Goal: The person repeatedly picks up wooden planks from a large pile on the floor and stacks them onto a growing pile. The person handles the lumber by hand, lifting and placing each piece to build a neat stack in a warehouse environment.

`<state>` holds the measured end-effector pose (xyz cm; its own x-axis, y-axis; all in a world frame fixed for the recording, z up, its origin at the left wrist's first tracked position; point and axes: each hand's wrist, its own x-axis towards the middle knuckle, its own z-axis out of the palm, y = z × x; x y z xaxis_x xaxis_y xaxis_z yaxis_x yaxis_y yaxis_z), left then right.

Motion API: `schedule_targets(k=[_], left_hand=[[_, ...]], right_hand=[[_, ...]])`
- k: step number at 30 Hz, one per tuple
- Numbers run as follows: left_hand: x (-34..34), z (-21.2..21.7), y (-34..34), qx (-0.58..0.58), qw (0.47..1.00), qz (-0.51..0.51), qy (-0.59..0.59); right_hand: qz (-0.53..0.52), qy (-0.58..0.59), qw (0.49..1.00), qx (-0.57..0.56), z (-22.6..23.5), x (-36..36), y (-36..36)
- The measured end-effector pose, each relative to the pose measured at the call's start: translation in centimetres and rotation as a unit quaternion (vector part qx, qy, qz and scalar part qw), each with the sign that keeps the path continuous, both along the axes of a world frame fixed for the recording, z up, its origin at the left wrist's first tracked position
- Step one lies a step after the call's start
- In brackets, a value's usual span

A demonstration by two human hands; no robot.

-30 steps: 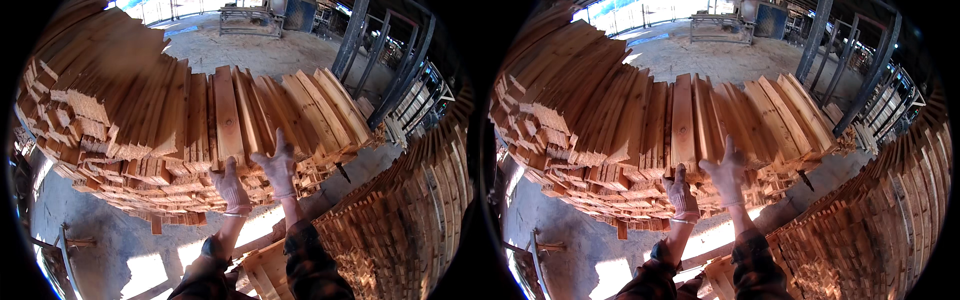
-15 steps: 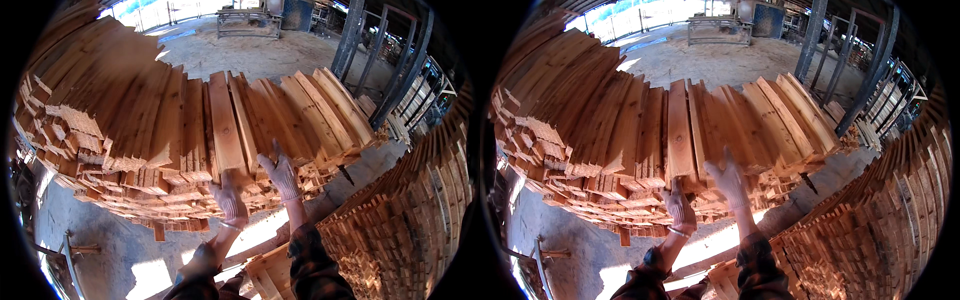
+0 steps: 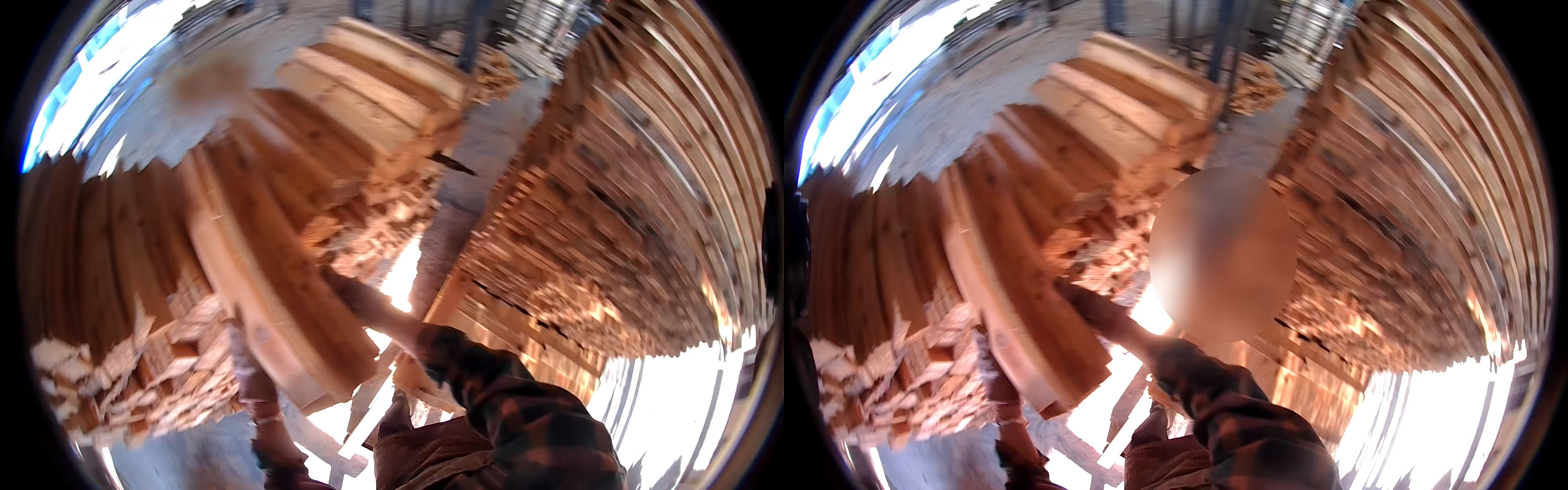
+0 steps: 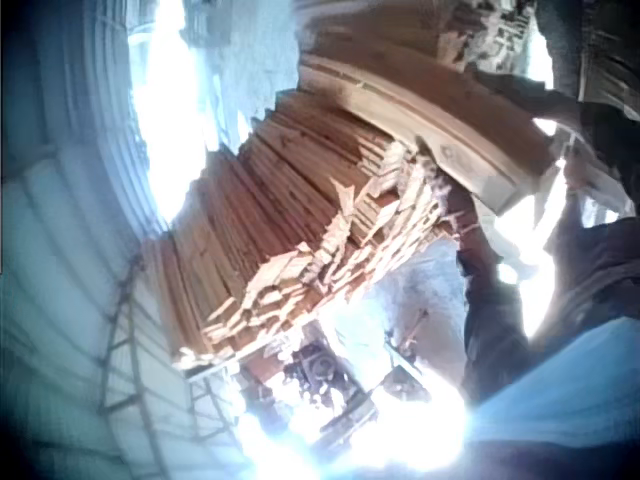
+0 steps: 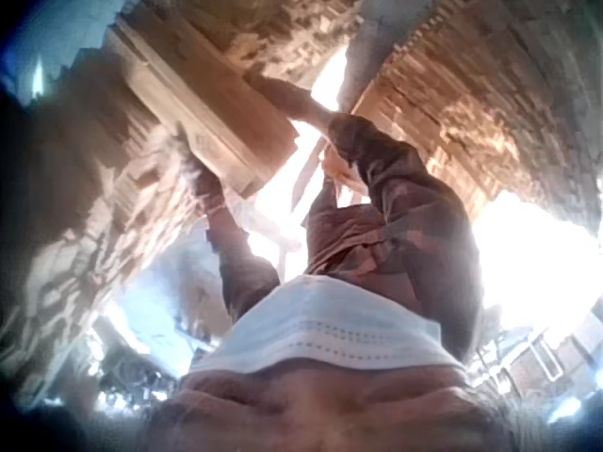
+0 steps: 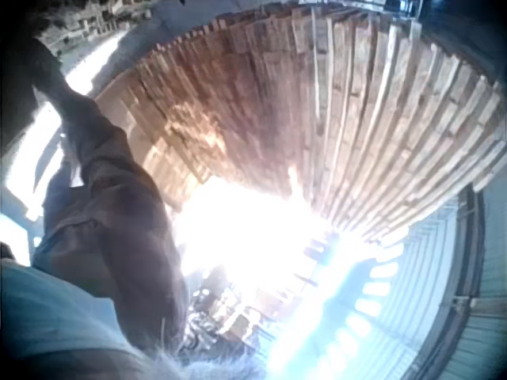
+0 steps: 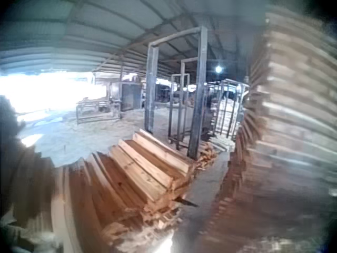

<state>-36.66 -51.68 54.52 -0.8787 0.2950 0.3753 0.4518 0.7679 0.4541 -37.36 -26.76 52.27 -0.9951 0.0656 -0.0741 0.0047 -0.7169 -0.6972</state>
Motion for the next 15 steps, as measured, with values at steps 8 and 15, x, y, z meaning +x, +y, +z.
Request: schedule_targets(k=[8,15], left_hand=[[7.8,-2.7,0.2,0.094,0.994,-0.061,-0.003],[17.4,-8.7,-0.1,0.385,0.863,0.094,-0.314]], right_hand=[[0.175,-0.041,0.982,0.048,1.0,10.3,3.3],[0.156,-0.015,0.982,0.108,-3.5,15.7,3.9]])
